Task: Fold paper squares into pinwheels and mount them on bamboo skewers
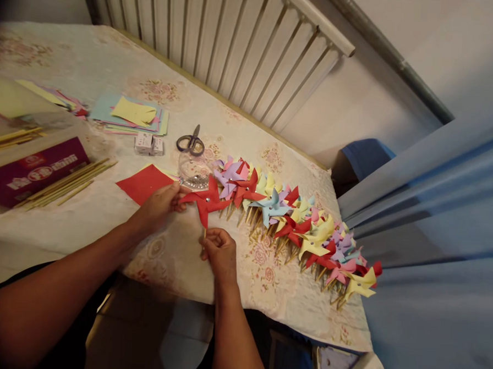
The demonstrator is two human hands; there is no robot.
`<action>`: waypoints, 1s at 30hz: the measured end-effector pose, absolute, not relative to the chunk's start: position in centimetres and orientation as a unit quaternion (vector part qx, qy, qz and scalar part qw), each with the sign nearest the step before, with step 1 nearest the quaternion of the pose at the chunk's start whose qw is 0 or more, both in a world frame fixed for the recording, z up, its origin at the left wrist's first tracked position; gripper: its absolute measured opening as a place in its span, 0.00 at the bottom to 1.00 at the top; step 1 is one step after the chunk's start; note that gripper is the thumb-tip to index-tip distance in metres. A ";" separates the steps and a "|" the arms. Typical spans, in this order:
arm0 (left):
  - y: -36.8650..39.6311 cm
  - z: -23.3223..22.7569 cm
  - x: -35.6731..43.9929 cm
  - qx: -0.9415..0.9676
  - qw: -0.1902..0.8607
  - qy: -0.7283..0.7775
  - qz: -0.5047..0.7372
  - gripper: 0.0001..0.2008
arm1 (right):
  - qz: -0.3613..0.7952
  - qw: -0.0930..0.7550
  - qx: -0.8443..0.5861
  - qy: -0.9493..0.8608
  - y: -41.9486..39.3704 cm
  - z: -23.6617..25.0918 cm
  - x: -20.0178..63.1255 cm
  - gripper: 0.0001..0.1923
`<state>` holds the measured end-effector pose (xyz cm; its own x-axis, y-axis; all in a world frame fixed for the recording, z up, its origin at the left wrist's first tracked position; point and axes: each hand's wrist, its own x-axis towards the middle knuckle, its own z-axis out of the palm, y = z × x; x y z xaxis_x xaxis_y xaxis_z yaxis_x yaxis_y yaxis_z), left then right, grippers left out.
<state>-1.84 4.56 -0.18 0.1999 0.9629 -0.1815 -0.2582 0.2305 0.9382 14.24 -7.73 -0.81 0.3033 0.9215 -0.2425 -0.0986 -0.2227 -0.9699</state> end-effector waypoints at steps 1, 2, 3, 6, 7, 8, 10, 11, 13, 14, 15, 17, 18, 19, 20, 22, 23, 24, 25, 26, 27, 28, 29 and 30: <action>4.6 -0.2 -1.9 0.406 0.659 0.427 0.467 0.22 | 0.490 0.519 -0.611 -0.343 -7.9 -0.6 14.6 0.11; 4.6 -0.1 -1.9 0.403 0.663 0.422 0.470 0.22 | 0.494 0.511 -0.610 -0.351 -8.0 -0.5 15.0 0.12; 4.6 -0.1 -2.0 0.400 0.669 0.412 0.472 0.21 | 0.498 0.502 -0.609 -0.360 -8.2 -0.3 15.4 0.12; 4.7 0.0 -2.0 0.393 0.692 0.382 0.470 0.21 | 0.511 0.477 -0.607 -0.378 -8.6 0.0 16.3 0.11; 4.7 0.0 -2.0 0.390 0.697 0.376 0.470 0.21 | 0.516 0.471 -0.606 -0.381 -8.7 0.0 16.5 0.11; 4.7 0.0 -2.0 0.388 0.700 0.371 0.471 0.21 | 0.521 0.465 -0.605 -0.383 -8.7 0.1 16.6 0.11; 4.7 -0.1 -2.0 0.385 0.703 0.360 0.477 0.22 | 0.527 0.454 -0.607 -0.385 -8.6 0.0 16.7 0.10; 4.7 -0.1 -1.9 0.386 0.704 0.353 0.480 0.22 | 0.528 0.449 -0.610 -0.385 -8.6 0.0 16.7 0.10; 4.7 -0.1 -1.9 0.387 0.704 0.344 0.486 0.20 | 0.527 0.441 -0.616 -0.385 -8.5 -0.1 16.7 0.10; 4.7 -0.1 -1.8 0.389 0.702 0.343 0.488 0.19 | 0.527 0.438 -0.618 -0.385 -8.5 -0.1 16.6 0.10; 4.7 0.0 -1.8 0.392 0.698 0.345 0.489 0.18 | 0.528 0.436 -0.618 -0.386 -8.5 -0.1 16.6 0.10; 4.7 0.0 -1.8 0.400 0.690 0.353 0.489 0.15 | 0.529 0.434 -0.616 -0.391 -8.5 -0.1 16.6 0.10; 4.7 0.1 -1.8 0.404 0.687 0.356 0.488 0.15 | 0.529 0.433 -0.615 -0.394 -8.5 -0.1 16.6 0.09; 4.6 0.1 -1.8 0.407 0.685 0.359 0.487 0.14 | 0.529 0.431 -0.614 -0.396 -8.5 -0.1 16.6 0.09; 4.6 0.2 -1.8 0.409 0.682 0.361 0.486 0.14 | 0.529 0.429 -0.614 -0.398 -8.5 -0.1 16.6 0.09; 4.6 0.3 -1.8 0.413 0.679 0.364 0.485 0.13 | 0.528 0.426 -0.616 -0.401 -8.6 -0.1 16.6 0.09; 4.5 0.3 -1.8 0.416 0.677 0.366 0.484 0.13 | 0.528 0.424 -0.617 -0.402 -8.6 -0.2 16.6 0.09; 4.5 0.3 -1.8 0.418 0.677 0.366 0.482 0.12 | 0.527 0.422 -0.617 -0.404 -8.5 -0.2 16.6 0.09; 4.5 0.3 -1.8 0.420 0.677 0.366 0.481 0.12 | 0.527 0.421 -0.617 -0.405 -8.5 -0.3 16.6 0.09; 4.5 0.3 -1.8 0.421 0.678 0.366 0.479 0.12 | 0.528 0.419 -0.618 -0.406 -8.5 -0.3 16.6 0.09; 4.4 0.4 -1.7 0.421 0.679 0.366 0.478 0.12 | 0.528 0.417 -0.618 -0.407 -8.5 -0.3 16.6 0.09; 4.4 0.4 -1.7 0.420 0.680 0.365 0.477 0.12 | 0.528 0.416 -0.619 -0.407 -8.5 -0.4 16.6 0.09; 4.4 0.4 -1.7 0.416 0.682 0.365 0.478 0.12 | 0.527 0.416 -0.620 -0.407 -8.5 -0.4 16.6 0.09; 4.4 0.5 -1.7 0.413 0.683 0.366 0.479 0.11 | 0.526 0.416 -0.620 -0.406 -8.5 -0.4 16.5 0.09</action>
<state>-1.67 4.36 0.49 0.2731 0.9564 -0.1039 -0.3522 0.1999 0.9143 16.55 -8.48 -0.40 0.1159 0.9419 -0.3153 0.0661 -0.3241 -0.9437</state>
